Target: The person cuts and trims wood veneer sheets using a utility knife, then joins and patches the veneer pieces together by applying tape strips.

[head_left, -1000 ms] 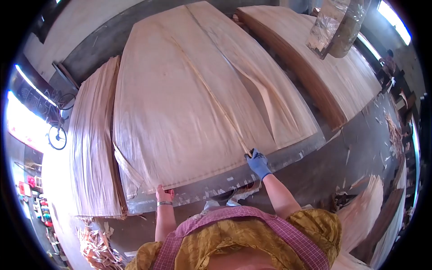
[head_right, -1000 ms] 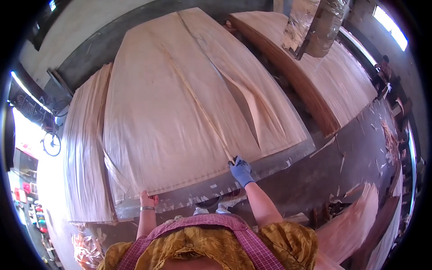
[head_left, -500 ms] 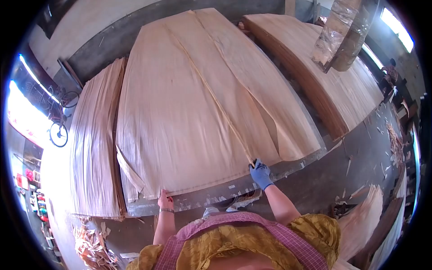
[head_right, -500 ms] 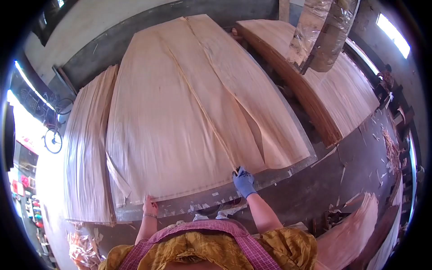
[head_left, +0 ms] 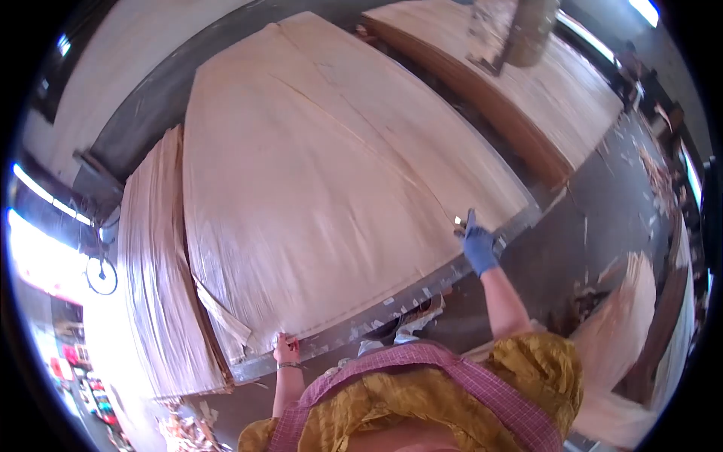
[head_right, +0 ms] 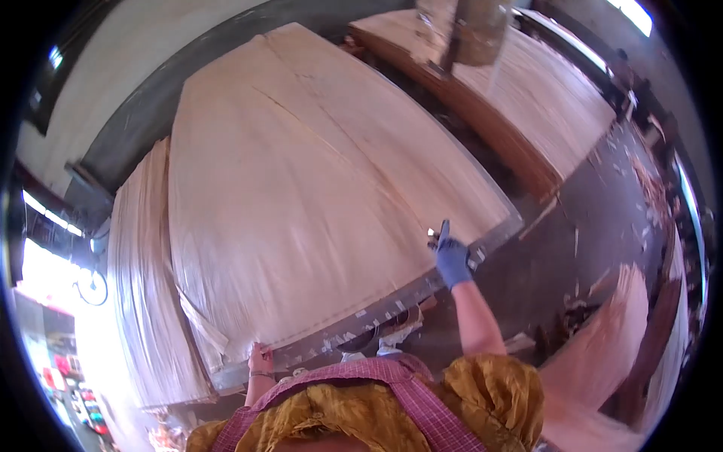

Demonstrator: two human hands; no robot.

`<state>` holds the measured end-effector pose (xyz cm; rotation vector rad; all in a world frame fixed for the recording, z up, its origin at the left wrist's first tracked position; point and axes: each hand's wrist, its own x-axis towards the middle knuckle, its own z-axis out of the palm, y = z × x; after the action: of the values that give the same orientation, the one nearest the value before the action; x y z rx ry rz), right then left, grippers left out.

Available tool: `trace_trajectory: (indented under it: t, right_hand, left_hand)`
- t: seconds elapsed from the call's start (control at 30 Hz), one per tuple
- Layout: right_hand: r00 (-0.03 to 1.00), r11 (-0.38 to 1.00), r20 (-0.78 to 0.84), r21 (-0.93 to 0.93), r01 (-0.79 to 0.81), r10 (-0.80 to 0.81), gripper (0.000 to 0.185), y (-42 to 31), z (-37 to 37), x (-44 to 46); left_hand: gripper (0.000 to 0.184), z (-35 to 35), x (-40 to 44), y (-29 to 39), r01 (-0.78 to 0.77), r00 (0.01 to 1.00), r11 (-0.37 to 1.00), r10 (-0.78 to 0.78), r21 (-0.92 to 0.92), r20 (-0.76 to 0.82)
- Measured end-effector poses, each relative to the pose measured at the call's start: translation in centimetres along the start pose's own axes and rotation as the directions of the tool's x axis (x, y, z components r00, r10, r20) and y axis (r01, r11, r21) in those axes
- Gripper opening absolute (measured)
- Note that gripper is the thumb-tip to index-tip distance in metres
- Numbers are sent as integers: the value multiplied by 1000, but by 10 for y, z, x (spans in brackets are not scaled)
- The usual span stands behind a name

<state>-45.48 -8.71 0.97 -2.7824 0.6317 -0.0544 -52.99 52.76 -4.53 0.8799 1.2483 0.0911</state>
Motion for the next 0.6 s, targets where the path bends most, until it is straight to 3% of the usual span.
trace_trajectory:
  t: [0.1,0.23,0.33,0.5,0.6]
  right_hand:
    - [988,992,114,-70,-101,108,87,38,-10,29]
    - [972,989,198,-101,-108,126,95,66,-17,44]
    - [945,972,245,-146,-184,216,98,65,-21,53]
    - [927,960,288,-213,-181,239,109,47,-29,32]
    - [926,955,264,-196,-221,268,99,55,-21,36]
  left_hand:
    - [15,-9,12,0,8,986,1000,-13,28,168]
    - [15,-15,24,2,49,976,994,-69,103,209]
    - [16,-10,12,5,85,988,986,-102,142,114]
    - [16,-10,14,7,28,983,991,-51,134,177]
    - [14,-11,8,6,15,993,992,-30,129,115]
